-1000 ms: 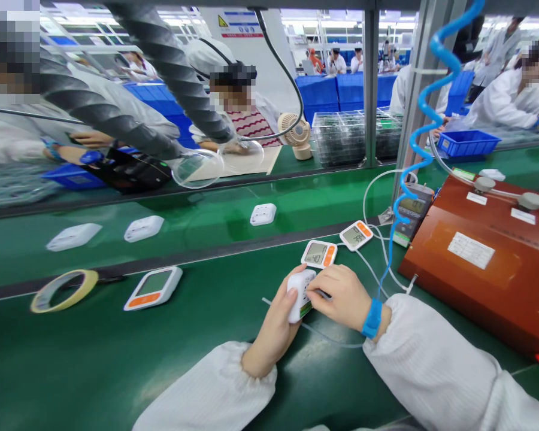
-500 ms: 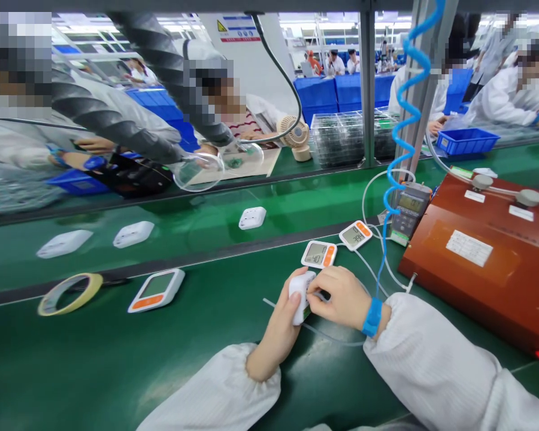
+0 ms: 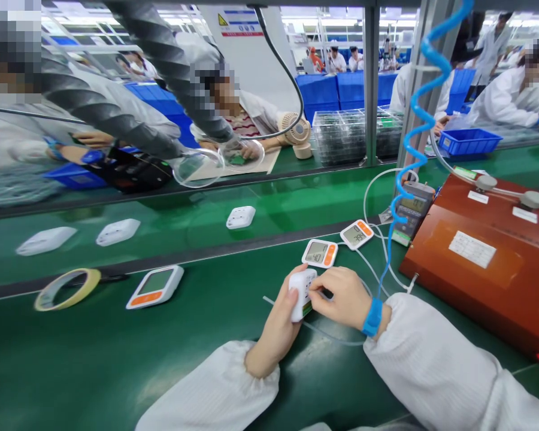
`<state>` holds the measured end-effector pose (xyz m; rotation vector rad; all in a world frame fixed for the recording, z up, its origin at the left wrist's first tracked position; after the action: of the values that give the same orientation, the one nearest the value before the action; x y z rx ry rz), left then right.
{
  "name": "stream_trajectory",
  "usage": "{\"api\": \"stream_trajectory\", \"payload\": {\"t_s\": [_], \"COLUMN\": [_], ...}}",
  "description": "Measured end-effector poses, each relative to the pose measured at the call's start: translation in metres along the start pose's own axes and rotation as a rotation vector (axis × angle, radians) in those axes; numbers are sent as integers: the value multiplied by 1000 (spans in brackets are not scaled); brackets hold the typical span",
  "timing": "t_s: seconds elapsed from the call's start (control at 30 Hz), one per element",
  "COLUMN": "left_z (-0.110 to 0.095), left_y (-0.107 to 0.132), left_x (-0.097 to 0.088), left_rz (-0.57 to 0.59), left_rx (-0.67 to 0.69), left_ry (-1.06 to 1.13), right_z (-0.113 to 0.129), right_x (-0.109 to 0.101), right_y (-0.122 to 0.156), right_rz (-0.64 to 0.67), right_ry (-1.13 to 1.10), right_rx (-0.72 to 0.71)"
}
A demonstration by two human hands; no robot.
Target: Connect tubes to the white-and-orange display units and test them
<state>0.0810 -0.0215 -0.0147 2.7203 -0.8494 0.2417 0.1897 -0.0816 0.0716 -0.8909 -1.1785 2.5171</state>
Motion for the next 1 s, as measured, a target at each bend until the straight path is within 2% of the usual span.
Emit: {"api": "stream_trajectory", "payload": {"t_s": [0.23,0.47,0.67,0.73,0.87,0.93,1.0], "left_z": [-6,-4,7,5,0,-3,-6], "left_y": [3,3,-1,-3,-7,-8,-9], "left_x": [2,-3,-5,-5,-10,-11,-11], "left_rz": [-16,-43,2,5,-67,-84,-93], "left_rx": [13,38,-3,-16,-76,-87,-71], "left_ry": [-66,-141,65,182,342,377,388], "right_z": [-1,0,5,9,27,34,28], "right_x": [4,4,3,-4,-25,-22,-6], "right_y": [0,2,-1,-3,-4,-2,1], "right_rz": [44,21,37,-9,-160,-129,8], "right_ry": [-3,-48,26,98,244,239,189], "right_rx": [23,30,-56,-83,-178,-224,-171]}}
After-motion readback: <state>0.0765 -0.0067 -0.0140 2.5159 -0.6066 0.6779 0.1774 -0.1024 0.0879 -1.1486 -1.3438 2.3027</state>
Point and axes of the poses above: each hand's wrist, its own y-axis away from the middle knuckle, its own x-axis out of the palm, z = x × y, the point moved 9 cm from there along -y, towards the middle knuckle, and after that the axes turned 11 degrees about -x, right-handed, at the moved point
